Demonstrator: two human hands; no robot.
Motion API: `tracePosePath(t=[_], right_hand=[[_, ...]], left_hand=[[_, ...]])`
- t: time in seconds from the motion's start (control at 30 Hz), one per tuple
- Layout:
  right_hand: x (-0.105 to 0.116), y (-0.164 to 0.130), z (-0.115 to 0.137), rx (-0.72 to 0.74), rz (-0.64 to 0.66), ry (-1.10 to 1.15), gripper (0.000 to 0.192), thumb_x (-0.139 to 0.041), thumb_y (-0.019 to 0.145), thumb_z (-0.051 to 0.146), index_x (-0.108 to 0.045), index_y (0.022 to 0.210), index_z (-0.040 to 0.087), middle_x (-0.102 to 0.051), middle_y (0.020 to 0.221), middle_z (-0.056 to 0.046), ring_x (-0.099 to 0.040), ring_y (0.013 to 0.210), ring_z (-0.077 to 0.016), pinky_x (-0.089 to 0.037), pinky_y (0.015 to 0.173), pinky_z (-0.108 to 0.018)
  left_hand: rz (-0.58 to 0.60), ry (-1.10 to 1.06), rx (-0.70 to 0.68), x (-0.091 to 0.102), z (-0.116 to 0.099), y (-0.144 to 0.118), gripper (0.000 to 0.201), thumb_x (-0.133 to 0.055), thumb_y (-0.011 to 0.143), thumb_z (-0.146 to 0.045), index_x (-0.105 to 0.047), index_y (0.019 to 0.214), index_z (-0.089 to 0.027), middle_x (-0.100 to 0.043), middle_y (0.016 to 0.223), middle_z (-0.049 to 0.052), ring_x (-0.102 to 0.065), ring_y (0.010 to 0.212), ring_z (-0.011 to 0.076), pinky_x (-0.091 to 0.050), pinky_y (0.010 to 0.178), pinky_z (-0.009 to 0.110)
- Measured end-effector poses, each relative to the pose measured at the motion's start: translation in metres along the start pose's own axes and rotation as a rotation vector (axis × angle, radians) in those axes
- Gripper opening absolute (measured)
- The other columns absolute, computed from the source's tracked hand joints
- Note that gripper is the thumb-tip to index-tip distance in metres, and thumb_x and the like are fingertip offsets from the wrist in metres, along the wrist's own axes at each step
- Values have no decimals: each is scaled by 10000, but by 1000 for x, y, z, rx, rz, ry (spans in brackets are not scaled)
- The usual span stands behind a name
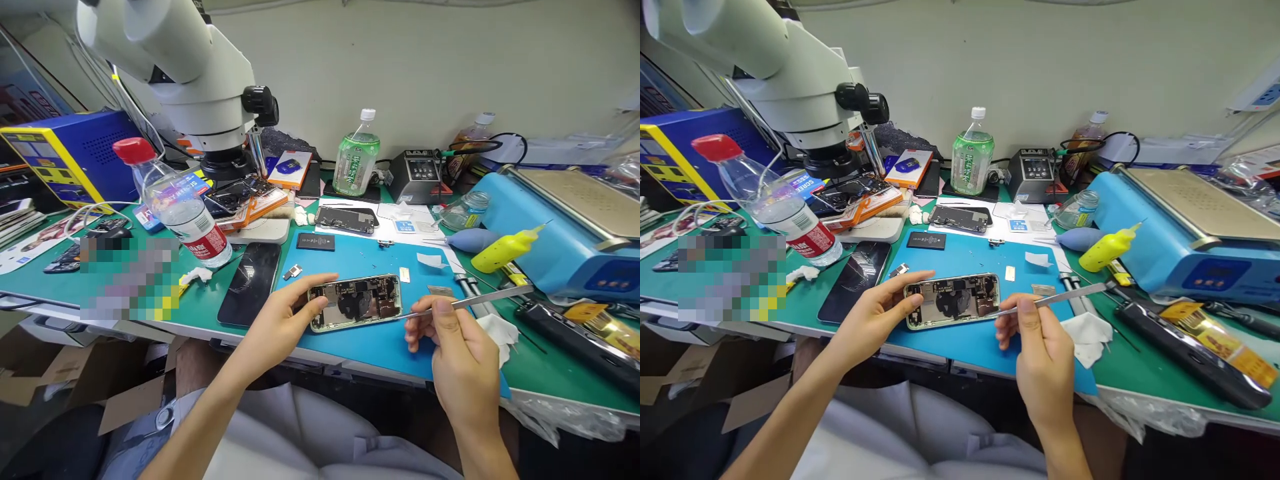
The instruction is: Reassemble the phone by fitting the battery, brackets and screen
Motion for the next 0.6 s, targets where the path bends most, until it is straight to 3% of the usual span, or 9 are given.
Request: tracePosePath(t=[0.13, 0.27, 0.43, 0.6], right_hand=[[-10, -6, 13, 71, 85, -35, 435, -671, 1034, 622, -781, 927, 216, -715, 737, -46, -681, 644, -160, -575, 518, -246], [-39, -21, 25, 82, 177, 9, 387, -620, 1085, 547, -803, 978, 224, -752, 779, -52, -718, 665, -164, -602, 543, -247], [-87, -34, 17, -2, 322, 53, 443, -609, 1081, 585, -789, 951, 202, -783, 783, -62, -761, 652, -180, -670, 614, -281], [-99, -33, 7, -22, 373, 18, 425, -616, 1082, 571, -798, 966, 205, -801, 819, -52, -785, 681, -175, -696, 642, -269]], left_hand=[[-63, -100, 28, 4, -3, 0, 403, -675, 1065, -443, -776, 1420, -281, -823, 1324, 31, -755, 1152, 239, -591, 959, 297], [-88, -144, 27, 6, -5, 1, 392, -666, 1065, -468, -808, 1367, -262, -803, 1386, 31, -741, 1268, 273, -590, 1056, 341], [-80, -191, 51, 5, 0, 4, 406, -706, 1032, -424, -808, 1363, -212, -836, 1299, 56, -781, 1181, 275, -615, 1027, 347], [-73, -228, 67, 4, 1, 6, 383, -688, 1031, -341, -805, 1365, -193, -853, 1246, 62, -804, 1125, 256, -626, 979, 308]])
Point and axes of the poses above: each hand's wrist, its own y-axis towards the middle knuckle, its own x-axis out of the back of the hand, z = x × y, the point moved 8 cm from there along y, towards the middle knuckle
